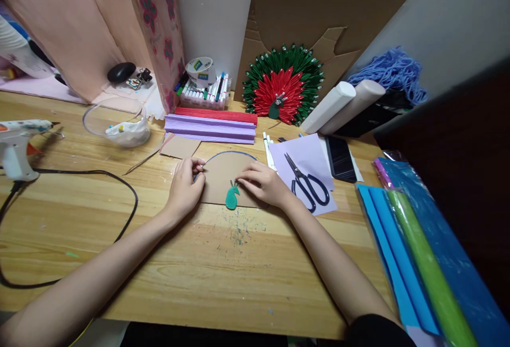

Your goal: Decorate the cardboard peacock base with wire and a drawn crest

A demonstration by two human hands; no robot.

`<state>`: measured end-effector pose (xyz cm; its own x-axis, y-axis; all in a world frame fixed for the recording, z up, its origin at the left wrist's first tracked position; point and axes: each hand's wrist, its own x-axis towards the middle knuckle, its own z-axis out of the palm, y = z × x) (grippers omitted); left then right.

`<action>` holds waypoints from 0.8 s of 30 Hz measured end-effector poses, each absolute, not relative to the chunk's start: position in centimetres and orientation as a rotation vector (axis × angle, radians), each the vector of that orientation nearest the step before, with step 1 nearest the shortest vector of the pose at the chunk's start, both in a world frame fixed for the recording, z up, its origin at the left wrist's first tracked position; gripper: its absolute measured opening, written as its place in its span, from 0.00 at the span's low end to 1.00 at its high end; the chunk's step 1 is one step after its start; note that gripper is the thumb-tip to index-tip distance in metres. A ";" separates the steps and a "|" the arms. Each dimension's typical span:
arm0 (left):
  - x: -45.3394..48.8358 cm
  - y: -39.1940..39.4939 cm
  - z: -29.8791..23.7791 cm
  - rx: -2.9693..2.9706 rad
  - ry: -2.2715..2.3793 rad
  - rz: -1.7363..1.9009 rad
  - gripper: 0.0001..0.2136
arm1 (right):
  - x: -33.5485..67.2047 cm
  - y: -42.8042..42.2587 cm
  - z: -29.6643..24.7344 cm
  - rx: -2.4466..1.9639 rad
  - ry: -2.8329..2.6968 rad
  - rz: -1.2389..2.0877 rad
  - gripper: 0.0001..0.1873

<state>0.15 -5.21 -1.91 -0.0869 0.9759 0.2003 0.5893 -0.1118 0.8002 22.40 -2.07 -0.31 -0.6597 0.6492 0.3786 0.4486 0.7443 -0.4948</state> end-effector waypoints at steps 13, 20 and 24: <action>0.2 -5.2 -1.7 1.736 1.710 1.077 0.10 | 23.1 -2.2 -1.0 -0.747 -2.454 0.436 0.13; 0.2 -5.2 -1.7 1.735 1.714 1.075 0.10 | 22.9 -2.3 -0.9 -0.721 -2.485 0.393 0.13; 0.2 -5.2 -1.8 1.728 1.703 1.076 0.10 | 22.9 -2.2 -0.8 -0.747 -2.477 0.413 0.13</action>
<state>0.20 -5.20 -1.75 -0.0854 0.9767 0.1968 0.5969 -0.1080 0.7950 22.90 -2.20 -0.83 -0.7151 0.5818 0.3874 0.4246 0.8018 -0.4204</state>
